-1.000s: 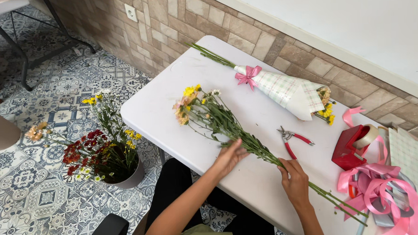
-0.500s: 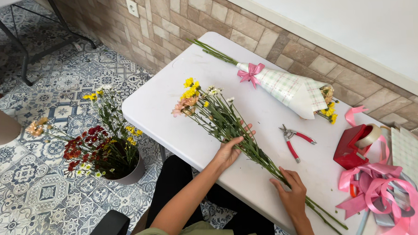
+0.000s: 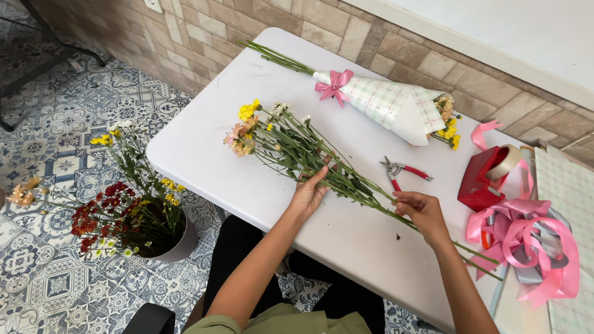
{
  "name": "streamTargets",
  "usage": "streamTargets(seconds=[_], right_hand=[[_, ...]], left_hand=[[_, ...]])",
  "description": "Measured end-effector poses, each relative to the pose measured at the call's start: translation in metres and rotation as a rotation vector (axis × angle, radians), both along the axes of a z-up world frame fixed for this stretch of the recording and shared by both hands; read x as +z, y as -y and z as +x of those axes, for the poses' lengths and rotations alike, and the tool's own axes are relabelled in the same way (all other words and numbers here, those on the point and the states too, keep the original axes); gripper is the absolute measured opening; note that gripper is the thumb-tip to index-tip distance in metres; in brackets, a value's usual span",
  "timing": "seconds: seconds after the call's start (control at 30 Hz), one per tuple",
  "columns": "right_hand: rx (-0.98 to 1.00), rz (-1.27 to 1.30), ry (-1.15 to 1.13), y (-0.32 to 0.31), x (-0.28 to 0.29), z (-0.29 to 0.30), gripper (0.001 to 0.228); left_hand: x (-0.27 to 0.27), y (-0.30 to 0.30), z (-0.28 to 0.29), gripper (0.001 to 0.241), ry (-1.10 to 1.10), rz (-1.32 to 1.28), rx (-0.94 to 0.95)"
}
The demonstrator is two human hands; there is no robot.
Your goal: The person organizes flowers into a bunch, cuts the stems with shears, and prepares a pink ribbon to tie the bouquet.
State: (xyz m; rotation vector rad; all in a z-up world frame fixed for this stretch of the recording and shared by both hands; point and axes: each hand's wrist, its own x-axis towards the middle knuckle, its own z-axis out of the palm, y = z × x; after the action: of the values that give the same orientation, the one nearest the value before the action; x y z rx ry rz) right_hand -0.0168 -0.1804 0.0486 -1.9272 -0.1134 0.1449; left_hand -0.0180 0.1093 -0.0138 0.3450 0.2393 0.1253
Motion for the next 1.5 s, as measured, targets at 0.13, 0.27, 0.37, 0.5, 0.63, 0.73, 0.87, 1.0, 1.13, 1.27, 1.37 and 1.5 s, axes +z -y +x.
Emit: streamTargets(seconds=[0.13,0.27,0.37,0.5,0.63,0.73,0.87,1.0,1.13,1.27,1.37,1.5], right_hand=[[0.031,-0.013,-0.043,-0.012,0.017,-0.003,0.032],[0.102,-0.063,-0.075,-0.019,0.020,-0.005,0.048],[0.132,-0.062,-0.074,-0.017,0.010,0.000,0.051],[0.159,-0.019,-0.054,-0.026,0.012,-0.009,0.049],[0.131,-0.035,0.050,-0.026,0.000,-0.019,0.043],[0.072,-0.145,0.188,-0.022,-0.007,-0.031,0.034],[0.023,-0.138,0.264,-0.018,-0.019,-0.041,0.028],[0.036,-0.110,0.339,-0.018,-0.024,-0.049,0.021],[0.063,-0.180,0.409,-0.017,-0.027,-0.051,0.016],[0.099,-0.224,0.470,-0.014,-0.031,-0.048,0.013],[0.112,-0.257,0.519,-0.019,-0.031,-0.045,0.019],[0.132,-0.341,0.636,-0.051,-0.030,-0.037,0.022]], left_hand=[[-0.008,0.000,0.010,0.051,-0.047,0.064,0.014],[0.007,-0.001,0.011,0.085,-0.216,0.335,-0.007],[0.027,-0.001,0.006,0.111,-0.315,0.472,-0.035],[0.052,-0.002,-0.006,0.125,-0.356,0.495,0.005],[0.040,0.007,-0.012,0.122,-0.371,0.489,0.040],[0.006,0.015,-0.011,0.115,-0.342,0.519,0.040],[0.029,0.001,-0.029,0.098,-0.366,0.704,-0.125],[0.051,-0.034,-0.041,0.092,-0.386,1.005,-0.252],[0.063,-0.064,-0.050,0.049,-0.259,0.826,-0.295],[0.043,-0.089,-0.047,0.044,-0.194,1.330,-0.515],[0.044,-0.101,-0.067,0.046,-0.167,1.341,-0.521],[0.048,-0.096,-0.084,0.047,-0.220,1.299,-0.361]])
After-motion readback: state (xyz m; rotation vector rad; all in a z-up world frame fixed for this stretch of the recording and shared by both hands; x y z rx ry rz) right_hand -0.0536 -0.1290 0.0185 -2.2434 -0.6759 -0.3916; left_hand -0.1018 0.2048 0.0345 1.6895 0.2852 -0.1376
